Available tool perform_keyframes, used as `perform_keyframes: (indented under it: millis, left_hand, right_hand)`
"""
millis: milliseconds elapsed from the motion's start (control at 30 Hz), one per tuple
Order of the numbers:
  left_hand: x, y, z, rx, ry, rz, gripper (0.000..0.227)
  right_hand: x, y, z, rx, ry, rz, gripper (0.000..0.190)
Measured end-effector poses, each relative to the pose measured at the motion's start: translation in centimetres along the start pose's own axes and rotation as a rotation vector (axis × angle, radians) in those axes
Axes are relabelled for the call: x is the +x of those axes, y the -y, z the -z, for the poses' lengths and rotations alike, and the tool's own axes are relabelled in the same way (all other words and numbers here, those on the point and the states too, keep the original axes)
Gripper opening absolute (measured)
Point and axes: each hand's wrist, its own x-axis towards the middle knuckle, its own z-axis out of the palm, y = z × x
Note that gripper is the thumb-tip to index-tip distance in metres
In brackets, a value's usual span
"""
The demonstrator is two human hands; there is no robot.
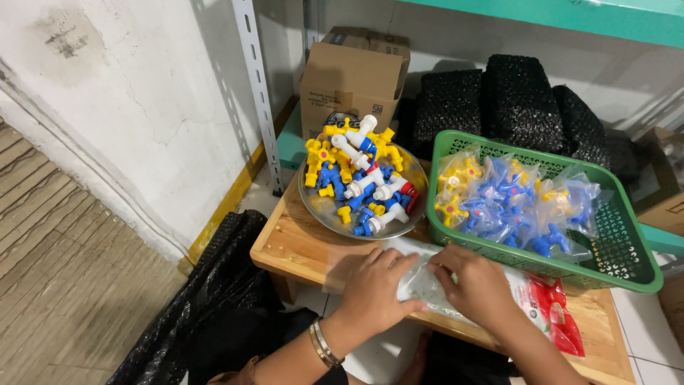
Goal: The person places small blue and yellow plastic parts into clear plastic bags and seals them. The sealed bags are placed into a green basket on a wooden table. The person repeats this process for several parts.
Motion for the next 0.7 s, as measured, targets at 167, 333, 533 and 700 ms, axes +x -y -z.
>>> perform_keyframes:
  millis: [167,333,533,700]
  left_hand:
    - [1.9,-0.9,4.8,-0.070,0.050,0.010,0.041]
    - [5.1,-1.9,10.7,-0.271,-0.036,0.109,0.013]
    - [12.3,-0.6,12.5,-0.396,-0.113,0.106,0.011]
    - [18.6,1.0,9.2,-0.703,-0.129,0.371,0.015]
  right_hand:
    - [0.8,-0.8,6.9,0.268,-0.012,-0.104,0.021]
    - [3.6,-4.3,12.1,0.580,-0.164,-0.227,0.032]
    - [8.2,-4.0,14.0,0.549,-0.212,-0.485,0.050]
    - [12.0,-10.9,10.0,0.617,-0.346,-0.464,0.050]
